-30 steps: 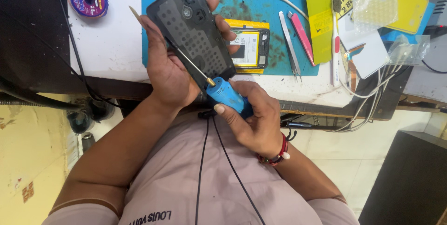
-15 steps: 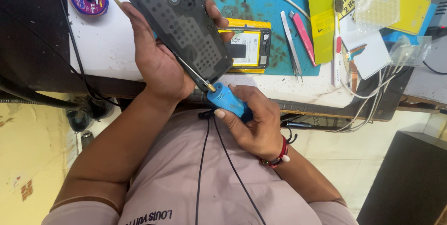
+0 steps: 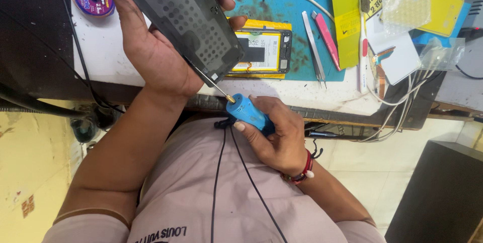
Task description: The person repairs a smartphone by using tweezers to adjust internal components, a hot air gun to heat the back cover, and a tube of adhesive to seal the device. The person then closes the phone and places it on the workbench.
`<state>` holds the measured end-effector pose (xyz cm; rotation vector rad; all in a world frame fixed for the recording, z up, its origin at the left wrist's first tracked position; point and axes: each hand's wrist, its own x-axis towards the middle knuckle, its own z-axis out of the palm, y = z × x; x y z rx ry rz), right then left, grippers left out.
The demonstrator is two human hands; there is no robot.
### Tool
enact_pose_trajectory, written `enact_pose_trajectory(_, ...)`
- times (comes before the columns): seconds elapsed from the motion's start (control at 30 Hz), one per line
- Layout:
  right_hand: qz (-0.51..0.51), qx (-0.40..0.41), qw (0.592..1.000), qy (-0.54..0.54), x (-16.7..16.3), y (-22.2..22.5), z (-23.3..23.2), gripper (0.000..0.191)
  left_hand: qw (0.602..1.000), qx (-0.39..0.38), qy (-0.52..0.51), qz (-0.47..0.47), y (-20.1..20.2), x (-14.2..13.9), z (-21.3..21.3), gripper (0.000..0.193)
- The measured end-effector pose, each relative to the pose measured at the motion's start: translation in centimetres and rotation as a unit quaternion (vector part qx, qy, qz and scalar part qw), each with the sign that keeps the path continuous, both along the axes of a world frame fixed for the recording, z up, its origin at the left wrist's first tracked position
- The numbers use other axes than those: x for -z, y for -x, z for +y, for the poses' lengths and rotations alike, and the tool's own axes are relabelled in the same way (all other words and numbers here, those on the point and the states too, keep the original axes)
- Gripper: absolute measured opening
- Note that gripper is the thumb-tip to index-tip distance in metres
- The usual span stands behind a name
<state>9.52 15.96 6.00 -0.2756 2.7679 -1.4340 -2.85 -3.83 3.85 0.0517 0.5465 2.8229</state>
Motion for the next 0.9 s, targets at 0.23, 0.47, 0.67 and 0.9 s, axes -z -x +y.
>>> enact_pose_trajectory(0.23, -0.031, 0.013, 0.999, 0.033, 0.3, -0.1, 0.0, 0.037, 1.000, -0.003, 0.002, 0.020, 0.2, 0.1, 0.2, 0.083)
enact_pose_trajectory(0.47, -0.025, -0.011, 0.999, 0.020, 0.4, -0.1, 0.6, 0.035, 0.999, -0.012, 0.008, 0.037, 0.5, 0.7, -0.9, 0.079)
enact_pose_trajectory(0.67, -0.019, -0.020, 1.000, 0.015, 0.5, -0.3, 1.0, 0.035, 0.999, -0.038, 0.005, 0.032, 1.0, 1.1, -1.4, 0.072)
enact_pose_trajectory(0.9, -0.007, -0.015, 1.000, 0.013, 0.6, -0.8, 1.5, 0.037, 0.999, -0.046, -0.014, 0.026, 1.1, 0.6, -1.7, 0.070)
